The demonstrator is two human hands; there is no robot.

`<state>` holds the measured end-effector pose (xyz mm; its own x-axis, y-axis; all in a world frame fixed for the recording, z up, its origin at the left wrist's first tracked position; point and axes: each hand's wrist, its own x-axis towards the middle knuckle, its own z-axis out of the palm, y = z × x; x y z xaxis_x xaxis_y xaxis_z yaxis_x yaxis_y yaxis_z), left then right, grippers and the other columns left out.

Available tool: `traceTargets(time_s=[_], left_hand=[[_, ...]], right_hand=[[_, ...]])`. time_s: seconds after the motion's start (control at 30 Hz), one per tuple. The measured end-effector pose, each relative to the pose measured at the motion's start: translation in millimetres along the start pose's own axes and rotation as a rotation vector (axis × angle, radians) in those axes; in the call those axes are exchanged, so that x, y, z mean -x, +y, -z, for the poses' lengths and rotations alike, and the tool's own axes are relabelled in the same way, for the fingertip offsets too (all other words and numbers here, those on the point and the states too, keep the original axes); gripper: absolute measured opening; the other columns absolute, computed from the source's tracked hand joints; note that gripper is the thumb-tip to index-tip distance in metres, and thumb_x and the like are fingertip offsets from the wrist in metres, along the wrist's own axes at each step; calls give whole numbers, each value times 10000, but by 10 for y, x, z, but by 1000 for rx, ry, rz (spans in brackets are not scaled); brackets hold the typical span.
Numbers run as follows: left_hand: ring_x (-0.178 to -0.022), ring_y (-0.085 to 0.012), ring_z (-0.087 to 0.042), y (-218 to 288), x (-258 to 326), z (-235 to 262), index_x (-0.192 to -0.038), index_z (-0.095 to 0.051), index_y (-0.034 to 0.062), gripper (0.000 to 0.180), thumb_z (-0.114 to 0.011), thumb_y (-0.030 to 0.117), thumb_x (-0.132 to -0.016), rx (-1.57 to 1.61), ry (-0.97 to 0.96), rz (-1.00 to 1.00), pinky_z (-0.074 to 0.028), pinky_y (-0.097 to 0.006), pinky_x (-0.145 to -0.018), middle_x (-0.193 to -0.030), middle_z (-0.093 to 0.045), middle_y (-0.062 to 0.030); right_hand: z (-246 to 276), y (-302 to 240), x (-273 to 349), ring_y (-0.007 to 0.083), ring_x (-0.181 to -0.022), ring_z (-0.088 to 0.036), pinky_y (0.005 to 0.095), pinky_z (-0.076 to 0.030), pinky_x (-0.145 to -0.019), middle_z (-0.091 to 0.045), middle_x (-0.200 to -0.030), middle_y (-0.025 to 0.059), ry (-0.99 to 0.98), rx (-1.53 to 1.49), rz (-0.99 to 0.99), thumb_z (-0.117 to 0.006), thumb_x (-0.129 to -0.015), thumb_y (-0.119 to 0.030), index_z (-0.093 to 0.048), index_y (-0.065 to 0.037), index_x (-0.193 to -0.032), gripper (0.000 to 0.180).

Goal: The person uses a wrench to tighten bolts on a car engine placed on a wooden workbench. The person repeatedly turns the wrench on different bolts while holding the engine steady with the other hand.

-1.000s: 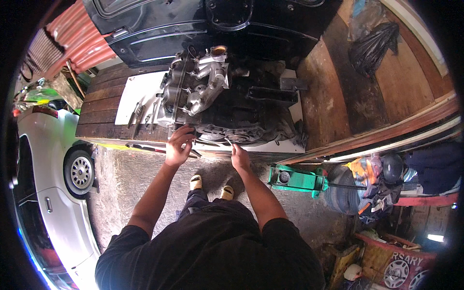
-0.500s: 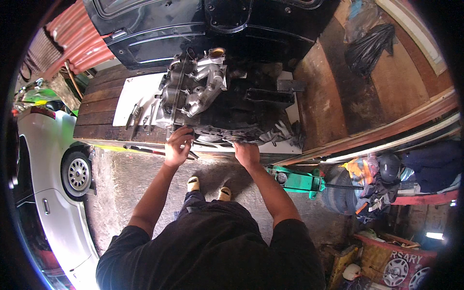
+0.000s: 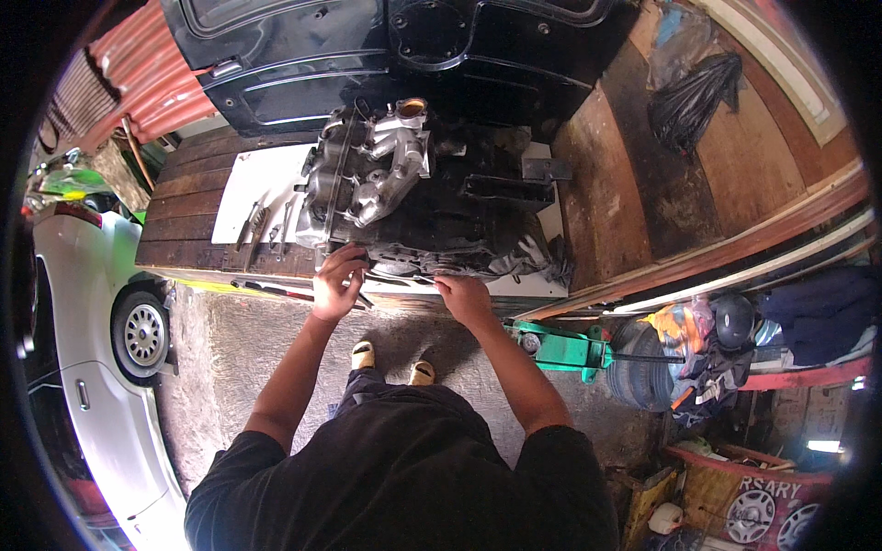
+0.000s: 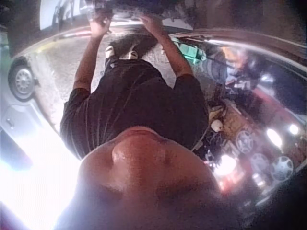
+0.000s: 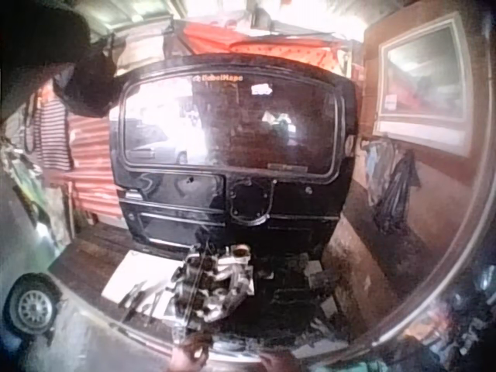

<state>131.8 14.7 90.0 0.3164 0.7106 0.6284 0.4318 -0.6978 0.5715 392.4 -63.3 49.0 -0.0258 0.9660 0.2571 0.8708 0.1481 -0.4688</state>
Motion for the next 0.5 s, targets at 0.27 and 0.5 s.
traceTargets(time_s=[0.27, 0.5], left_hand=[[-1074, -283, -610, -15, -2, -16, -824, -688, 76, 134, -612, 12, -734, -4, -1, -4, -493, -376, -891, -1027, -676, -70], [-1062, -290, -612, -15, 2, -16, -829, -682, 72, 139, -618, 0, -730, -26, -11, -8, -493, -382, -892, -1029, -672, -72]], right_hand=[[-499, 435, 574, 80, -766, -569, 229, -451, -659, -674, -963, 18, -68, -1022, -557, -509, -957, -159, -437, -64, -1351, 411], [-982, 538, 536, 82, -635, -491, 245, -412, -542, -541, -778, -1, -65, -1133, -510, -509, -950, -153, -496, -64, -1135, 205]])
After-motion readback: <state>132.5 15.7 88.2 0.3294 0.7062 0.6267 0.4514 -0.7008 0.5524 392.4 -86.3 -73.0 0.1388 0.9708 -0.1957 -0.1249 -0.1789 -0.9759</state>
